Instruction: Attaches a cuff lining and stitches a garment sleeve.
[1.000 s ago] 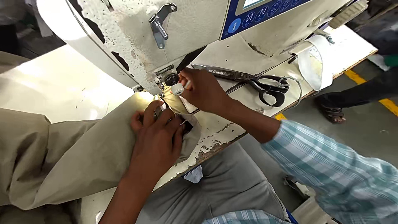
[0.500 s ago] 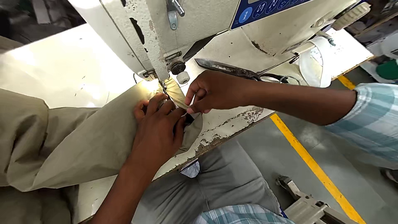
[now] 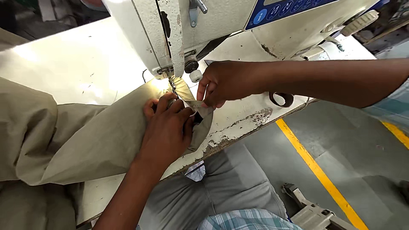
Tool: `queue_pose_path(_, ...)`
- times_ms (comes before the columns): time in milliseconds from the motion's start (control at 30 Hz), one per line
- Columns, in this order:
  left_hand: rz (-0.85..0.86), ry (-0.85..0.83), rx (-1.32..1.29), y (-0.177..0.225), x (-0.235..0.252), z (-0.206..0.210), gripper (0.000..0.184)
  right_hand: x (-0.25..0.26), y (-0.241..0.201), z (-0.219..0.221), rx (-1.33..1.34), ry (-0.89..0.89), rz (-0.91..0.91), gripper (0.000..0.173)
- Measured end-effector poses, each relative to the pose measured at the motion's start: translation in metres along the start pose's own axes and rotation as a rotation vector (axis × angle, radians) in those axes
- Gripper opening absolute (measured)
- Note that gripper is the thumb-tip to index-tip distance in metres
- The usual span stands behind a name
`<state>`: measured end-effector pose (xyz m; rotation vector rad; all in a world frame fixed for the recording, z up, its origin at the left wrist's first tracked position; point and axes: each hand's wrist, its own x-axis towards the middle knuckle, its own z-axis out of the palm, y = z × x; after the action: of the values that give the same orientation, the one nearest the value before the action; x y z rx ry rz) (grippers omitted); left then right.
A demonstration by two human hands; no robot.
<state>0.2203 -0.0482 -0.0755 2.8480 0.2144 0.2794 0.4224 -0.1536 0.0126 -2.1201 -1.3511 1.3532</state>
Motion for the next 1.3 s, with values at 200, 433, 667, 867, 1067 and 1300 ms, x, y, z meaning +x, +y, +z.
queue_pose_path(200, 0.001, 0.007, -0.005, -0.001, 0.0, 0.001, 0.033, 0.003, 0.002, -0.003, 0.18, -0.019, 0.095, 0.017)
queue_pose_path(433, -0.004, 0.007, 0.002, 0.0, 0.0, 0.001, 0.033, 0.014, 0.008, 0.01, 0.101, -0.011, 0.14, 0.025)
queue_pose_path(667, -0.004, 0.028, -0.001, 0.002, -0.003, 0.002, 0.031, 0.012, 0.009, 0.018, 0.001, 0.161, 0.023, 0.016)
queue_pose_path(867, 0.0, 0.049, 0.025, 0.005, -0.003, 0.0, 0.028, -0.001, 0.002, 0.042, -0.291, 0.338, -0.232, 0.007)
queue_pose_path(1067, 0.001, 0.031, 0.022, 0.003, -0.003, -0.001, 0.031, 0.015, 0.017, 0.021, -0.253, 0.266, -0.232, 0.033)
queue_pose_path(1300, -0.005, 0.028, 0.016, 0.005, 0.0, -0.002, 0.031, 0.074, 0.038, 0.029, -0.088, 0.699, -0.27, 0.02)
